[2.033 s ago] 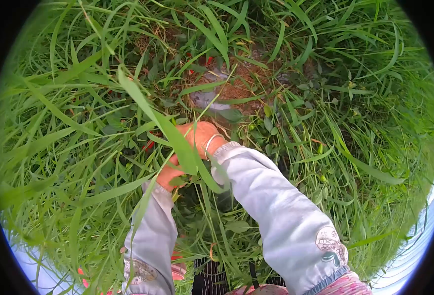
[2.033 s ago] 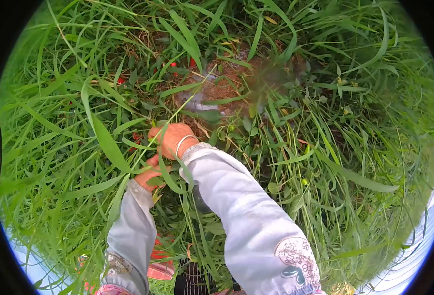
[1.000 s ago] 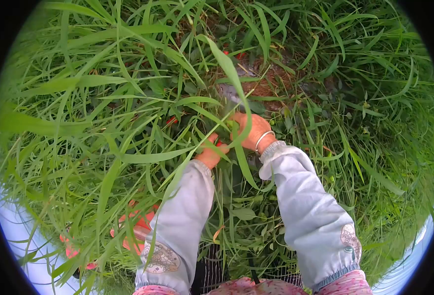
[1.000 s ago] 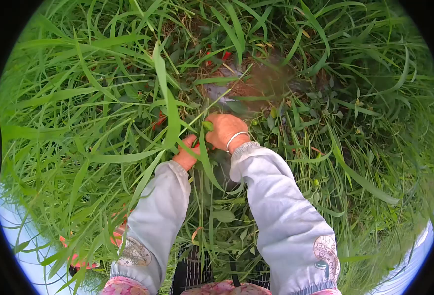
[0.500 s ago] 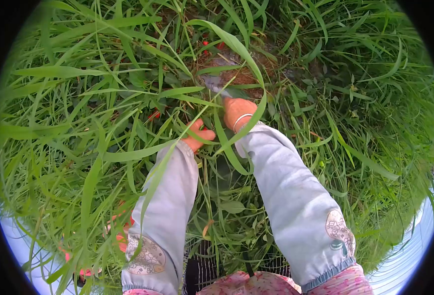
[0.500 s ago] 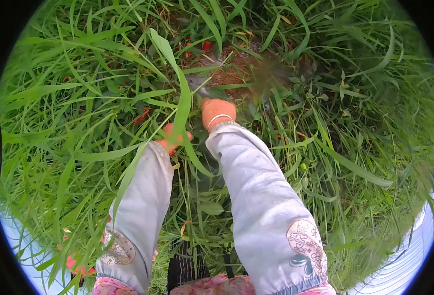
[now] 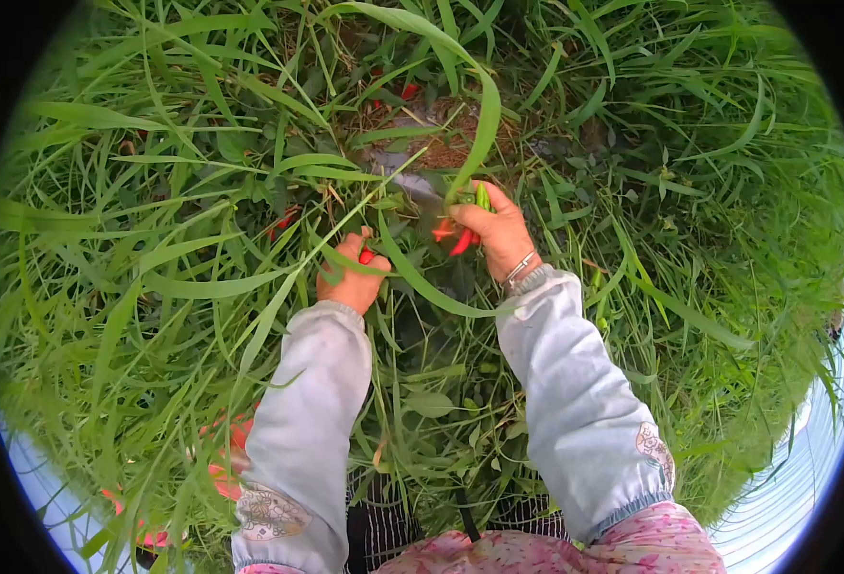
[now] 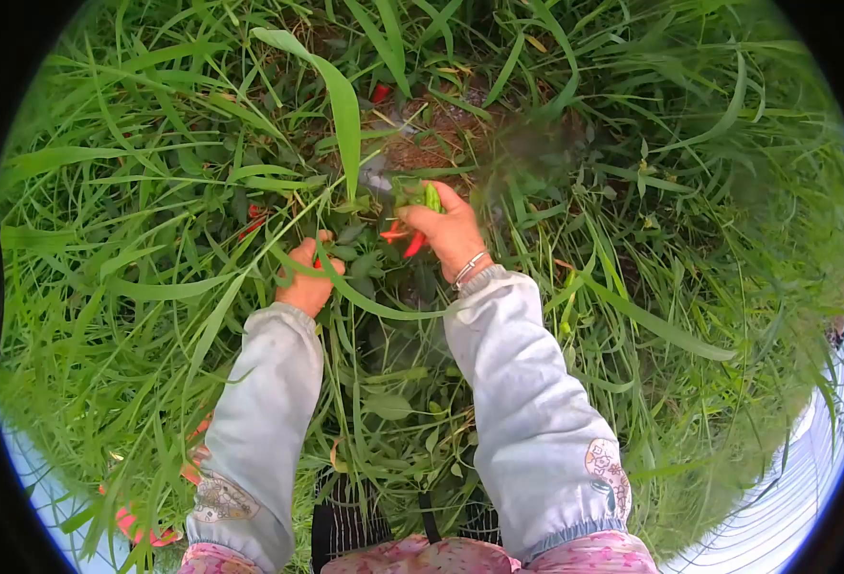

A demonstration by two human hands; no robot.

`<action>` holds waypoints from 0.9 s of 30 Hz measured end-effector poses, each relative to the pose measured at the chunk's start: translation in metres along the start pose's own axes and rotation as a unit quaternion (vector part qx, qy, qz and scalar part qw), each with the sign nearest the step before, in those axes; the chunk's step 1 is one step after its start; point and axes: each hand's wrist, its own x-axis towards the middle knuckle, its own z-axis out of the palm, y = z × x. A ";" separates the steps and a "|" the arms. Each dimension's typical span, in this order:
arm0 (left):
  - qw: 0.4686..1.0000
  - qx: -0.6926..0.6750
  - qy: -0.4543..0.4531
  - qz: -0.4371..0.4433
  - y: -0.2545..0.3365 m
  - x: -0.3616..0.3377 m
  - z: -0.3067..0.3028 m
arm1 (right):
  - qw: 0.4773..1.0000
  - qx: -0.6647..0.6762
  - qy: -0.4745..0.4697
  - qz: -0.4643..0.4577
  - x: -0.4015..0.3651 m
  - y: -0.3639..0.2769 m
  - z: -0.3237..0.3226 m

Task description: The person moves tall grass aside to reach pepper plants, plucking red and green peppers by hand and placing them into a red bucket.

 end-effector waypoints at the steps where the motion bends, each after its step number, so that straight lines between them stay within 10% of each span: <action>1: 0.997 0.002 0.052 0.054 0.005 -0.010 -0.002 | 0.998 0.066 -0.018 0.013 -0.012 -0.001 -0.001; 3: 0.975 0.005 0.155 0.160 0.018 -0.032 -0.006 | 0.985 0.161 -0.041 0.046 -0.041 -0.011 -0.002; 13: 0.877 -0.467 -0.098 0.058 0.090 -0.191 -0.024 | 0.958 0.210 -0.120 0.157 -0.177 -0.048 0.004; 21: 0.918 -0.382 0.082 0.059 0.065 -0.300 0.008 | 0.933 0.073 -0.170 0.308 -0.255 -0.087 0.015; 27: 0.858 -0.510 0.057 -0.018 0.033 -0.322 -0.003 | 0.926 -0.047 -0.242 0.287 -0.264 -0.063 0.051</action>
